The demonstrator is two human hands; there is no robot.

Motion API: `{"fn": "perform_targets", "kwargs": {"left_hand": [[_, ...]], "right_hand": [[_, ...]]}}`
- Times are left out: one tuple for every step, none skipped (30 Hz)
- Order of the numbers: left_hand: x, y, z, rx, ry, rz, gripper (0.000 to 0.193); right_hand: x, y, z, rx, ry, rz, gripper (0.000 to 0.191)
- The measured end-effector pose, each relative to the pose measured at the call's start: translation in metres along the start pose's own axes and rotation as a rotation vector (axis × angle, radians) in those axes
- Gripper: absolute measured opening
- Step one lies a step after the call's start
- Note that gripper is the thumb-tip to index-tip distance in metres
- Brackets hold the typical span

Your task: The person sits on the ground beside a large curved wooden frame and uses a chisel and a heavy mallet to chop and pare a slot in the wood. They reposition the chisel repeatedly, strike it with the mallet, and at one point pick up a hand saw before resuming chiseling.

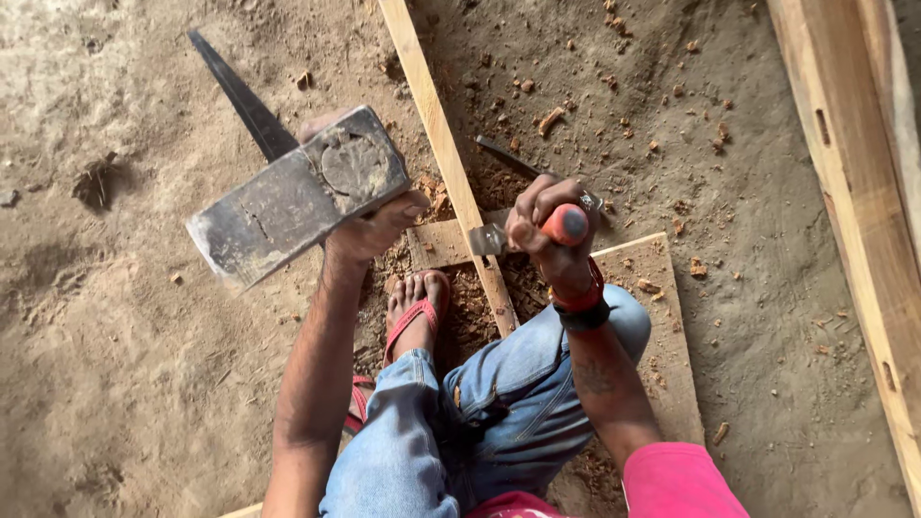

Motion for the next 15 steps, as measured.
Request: {"fn": "perform_targets", "kwargs": {"left_hand": [[0.002,0.005,0.003,-0.187,0.009,-0.061,0.072],[0.001,0.006,0.008,0.086,0.075,-0.052,0.078],[0.001,0.006,0.013,0.358,0.142,-0.043,0.086],[0.003,0.003,0.017,0.632,0.213,-0.039,0.096],[0.003,0.002,0.013,0.526,0.145,0.022,0.092],[0.004,-0.001,0.009,0.413,0.074,0.082,0.089],[0.005,-0.004,0.004,0.298,0.006,0.138,0.085],[0.005,0.000,0.006,-0.016,0.026,0.065,0.082],[0.006,0.003,0.007,-0.329,0.042,-0.008,0.080],[0.006,0.008,0.005,-0.639,0.055,-0.082,0.077],[0.006,0.004,0.007,-0.469,0.062,-0.026,0.077],[0.005,0.001,0.008,-0.297,0.071,0.027,0.078],[0.004,-0.001,0.009,-0.127,0.074,0.082,0.079],[0.004,-0.004,0.009,0.042,0.079,0.137,0.080],[0.003,-0.006,0.009,0.213,0.085,0.189,0.081]], "right_hand": [[0.002,0.001,-0.003,-0.024,-0.016,0.009,0.026],[0.004,0.003,-0.005,-0.033,-0.006,0.014,0.026],[0.006,0.005,-0.007,-0.041,0.003,0.018,0.025],[0.009,0.007,-0.011,-0.049,0.007,0.024,0.025],[0.011,0.009,-0.016,-0.035,-0.007,0.008,0.025],[0.013,0.012,-0.021,-0.023,-0.017,-0.008,0.025],[0.015,0.014,-0.025,-0.013,-0.030,-0.025,0.025],[0.016,0.015,-0.028,-0.028,-0.027,-0.029,0.025],[0.017,0.015,-0.031,-0.042,-0.018,-0.032,0.025],[0.018,0.016,-0.032,-0.054,-0.008,-0.037,0.025],[0.019,0.016,-0.034,-0.068,-0.015,-0.045,0.025],[0.019,0.016,-0.035,-0.081,-0.025,-0.054,0.025],[0.019,0.016,-0.035,-0.093,-0.028,-0.061,0.024],[0.019,0.015,-0.034,-0.081,-0.023,-0.061,0.024],[0.020,0.014,-0.033,-0.070,-0.020,-0.060,0.024]]}}
Point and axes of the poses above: each hand's wrist, its own x-axis away from the middle knuckle, its own y-axis out of the back of the hand, z = x × y, the point moved 6 cm from there along -x, towards the middle knuckle, and after that the axes turned 15 degrees about x, right-handed, at the moved point
